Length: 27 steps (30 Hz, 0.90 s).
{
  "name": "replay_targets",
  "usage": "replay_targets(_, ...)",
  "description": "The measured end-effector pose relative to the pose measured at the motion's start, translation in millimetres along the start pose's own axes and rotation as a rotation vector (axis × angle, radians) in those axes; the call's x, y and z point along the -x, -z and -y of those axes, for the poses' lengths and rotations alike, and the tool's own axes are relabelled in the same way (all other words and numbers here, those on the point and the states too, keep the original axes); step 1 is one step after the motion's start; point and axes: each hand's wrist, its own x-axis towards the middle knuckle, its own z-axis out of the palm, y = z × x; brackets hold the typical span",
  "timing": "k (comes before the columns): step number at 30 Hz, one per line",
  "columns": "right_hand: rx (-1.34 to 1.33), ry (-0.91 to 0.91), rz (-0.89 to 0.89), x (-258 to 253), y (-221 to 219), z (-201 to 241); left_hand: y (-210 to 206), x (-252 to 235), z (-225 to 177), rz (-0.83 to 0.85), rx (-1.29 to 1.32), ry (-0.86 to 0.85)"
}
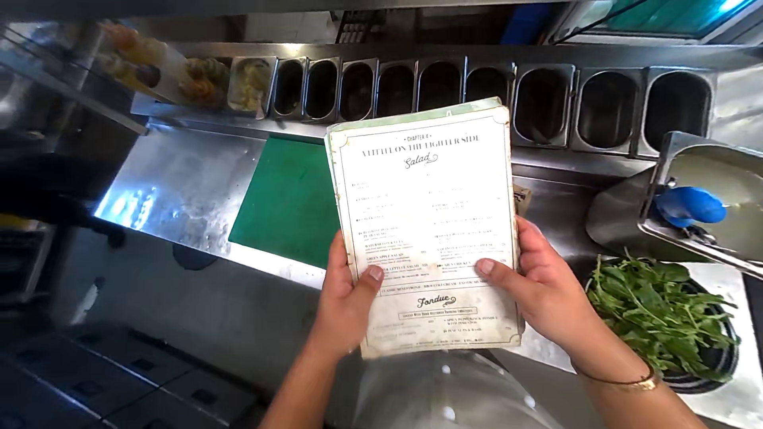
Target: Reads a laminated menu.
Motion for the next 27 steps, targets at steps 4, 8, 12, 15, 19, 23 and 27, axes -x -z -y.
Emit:
replay_targets(4, 0.02, 0.005, -0.003, 0.1, 1.1, 2.4, -1.7, 1.7, 0.0, -0.013, 0.02, -0.001)
replay_targets(8, 0.048, 0.01, -0.013, 0.5, 1.2, 4.0, -2.1, 1.9, 0.8, -0.017, 0.047, -0.001)
replay_targets(12, 0.064, 0.02, -0.013, 1.1, 0.6, 4.2, -1.8, 2.8, -1.2, -0.02, 0.034, 0.0)
replay_targets(15, 0.069, 0.029, -0.01, 1.2, 0.9, 2.6, -2.4, 3.6, -1.4, -0.038, 0.021, 0.011)
replay_targets(19, 0.063, 0.033, -0.006, 1.9, -0.2, 2.3, -1.6, 3.7, -2.2, -0.035, 0.035, 0.006)
replay_targets(23, 0.044, 0.034, 0.007, 2.0, -1.2, 3.5, -1.6, 4.8, -4.5, -0.03, 0.053, -0.005)
replay_targets(27, 0.034, 0.038, 0.01, 4.4, -1.3, 4.3, -1.7, 7.4, -6.7, -0.018, 0.072, -0.018)
